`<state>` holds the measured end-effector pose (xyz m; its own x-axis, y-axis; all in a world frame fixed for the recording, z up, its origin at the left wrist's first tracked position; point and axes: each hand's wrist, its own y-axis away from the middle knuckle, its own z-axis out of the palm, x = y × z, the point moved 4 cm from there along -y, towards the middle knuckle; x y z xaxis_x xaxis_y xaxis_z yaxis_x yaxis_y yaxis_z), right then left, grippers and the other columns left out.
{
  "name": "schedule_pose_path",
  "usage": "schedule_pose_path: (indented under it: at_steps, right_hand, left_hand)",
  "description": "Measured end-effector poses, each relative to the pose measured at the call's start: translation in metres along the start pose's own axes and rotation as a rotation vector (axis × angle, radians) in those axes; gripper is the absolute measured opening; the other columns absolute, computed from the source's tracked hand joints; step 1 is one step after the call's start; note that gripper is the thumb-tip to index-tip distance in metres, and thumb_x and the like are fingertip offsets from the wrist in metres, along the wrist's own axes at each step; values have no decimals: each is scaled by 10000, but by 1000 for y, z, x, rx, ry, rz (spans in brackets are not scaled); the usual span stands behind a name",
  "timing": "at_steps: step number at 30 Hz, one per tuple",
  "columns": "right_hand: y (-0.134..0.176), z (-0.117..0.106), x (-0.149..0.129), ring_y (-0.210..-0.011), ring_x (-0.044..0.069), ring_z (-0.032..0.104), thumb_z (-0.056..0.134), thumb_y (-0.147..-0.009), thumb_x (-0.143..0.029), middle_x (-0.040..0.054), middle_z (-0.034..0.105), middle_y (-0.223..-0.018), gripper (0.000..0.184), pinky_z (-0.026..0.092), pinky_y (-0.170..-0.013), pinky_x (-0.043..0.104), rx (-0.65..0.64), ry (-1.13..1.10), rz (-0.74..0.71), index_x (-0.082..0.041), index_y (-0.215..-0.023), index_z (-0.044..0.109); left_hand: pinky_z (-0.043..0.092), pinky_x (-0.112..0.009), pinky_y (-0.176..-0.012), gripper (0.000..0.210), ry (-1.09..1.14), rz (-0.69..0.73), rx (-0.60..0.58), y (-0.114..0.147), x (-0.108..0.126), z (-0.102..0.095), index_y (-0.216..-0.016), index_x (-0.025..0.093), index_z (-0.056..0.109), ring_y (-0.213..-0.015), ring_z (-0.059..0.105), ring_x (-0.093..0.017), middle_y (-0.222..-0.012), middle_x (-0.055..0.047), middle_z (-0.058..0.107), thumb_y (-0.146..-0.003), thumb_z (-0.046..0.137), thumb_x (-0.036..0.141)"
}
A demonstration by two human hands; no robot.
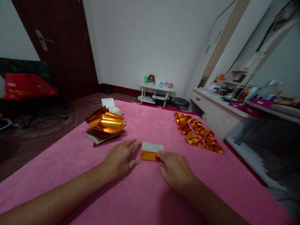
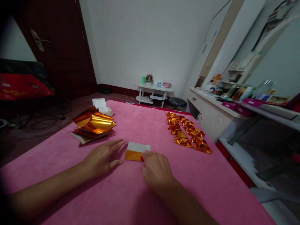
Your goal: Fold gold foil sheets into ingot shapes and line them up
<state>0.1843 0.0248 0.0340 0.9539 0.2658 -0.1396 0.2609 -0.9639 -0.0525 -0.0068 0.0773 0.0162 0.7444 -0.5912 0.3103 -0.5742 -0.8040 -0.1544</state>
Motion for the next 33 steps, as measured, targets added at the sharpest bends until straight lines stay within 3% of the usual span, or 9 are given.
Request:
schedule_pose_path:
  at_steps: [3, 6, 9, 12, 17, 23, 26, 30, 33]
  right_hand:
    - [-6, 4, -1, -808, 248, 653, 448, -802, -97, 100, 707, -873, 247, 484, -739, 352, 55, 39, -14, -159, -877, 676]
    - [-7, 14, 13, -841, 229, 645, 430, -843, -116, 94, 708, -913, 278, 461, -772, 325, 196, -140, 14, -174, -940, 684]
    - [-8, 19, 40, -791, 190, 644, 442, -890, -239, 60, 707, -882, 246, 464, -727, 278, 406, -599, 161, -190, -947, 676]
    - [-10, 23, 54, -668, 159, 601, 486, -872, -341, 34, 664, -754, 250, 452, -607, 244, 479, -1005, 260, -162, -898, 659]
    - [-10, 25, 50, -450, 88, 434, 563, -814, -393, -43, 504, -536, 277, 340, -447, 202, 438, -1237, 346, -137, -858, 658]
    - [-8, 24, 39, -443, 73, 417, 594, -780, -410, -41, 498, -540, 296, 326, -441, 194, 349, -1313, 312, -131, -846, 669]
    - [-7, 22, 33, -442, 72, 410, 600, -771, -406, -28, 528, -558, 299, 324, -431, 195, 285, -1291, 292, -130, -850, 682]
    - [-6, 23, 26, -437, 69, 408, 607, -769, -403, -27, 528, -549, 308, 323, -419, 189, 202, -1276, 268, -121, -864, 686]
    - [-6, 25, 26, -430, 62, 420, 597, -798, -399, -37, 536, -580, 342, 334, -415, 178, 196, -1331, 263, -132, -1006, 645]
  left_hand:
    - [387, -389, -1023, 638, 153, 133, 102, -14, 12, 7, -1332, 184, 482, -1226, 477, -260, -1369, -124, 486, -712, 630, 198]
    - [447, -354, -918, 428, 321, 200, 121, -25, 20, 14, -1130, 193, 641, -1009, 595, -227, -1078, -88, 663, -708, 606, 131]
    - [478, -314, -794, 219, 540, 99, 109, -31, 18, 17, -955, 188, 706, -845, 632, -203, -879, -59, 700, -784, 570, 174]
    - [489, -279, -734, 182, 846, -89, 100, -31, 11, 20, -878, 162, 722, -801, 650, -191, -873, -67, 718, -814, 575, 246]
    - [485, -242, -668, 211, 1124, -197, 98, -28, 10, 22, -879, 141, 711, -713, 641, -160, -810, -55, 719, -762, 667, 311]
    - [501, -266, -745, 375, 1307, -220, 227, -25, 9, 17, -1048, 142, 617, -824, 642, -170, -974, -80, 686, -776, 662, 397]
    - [498, -263, -746, 440, 1347, -233, 176, -25, 8, 20, -1108, 145, 602, -858, 646, -183, -1021, -94, 681, -757, 686, 396]
    - [490, -248, -679, 345, 1376, -246, 83, -23, 12, 25, -905, 114, 678, -747, 657, -178, -869, -84, 713, -709, 729, 393]
    - [450, -222, -563, 329, 1376, -342, 85, -21, 12, 28, -729, 99, 664, -590, 621, -144, -700, -65, 697, -677, 747, 413]
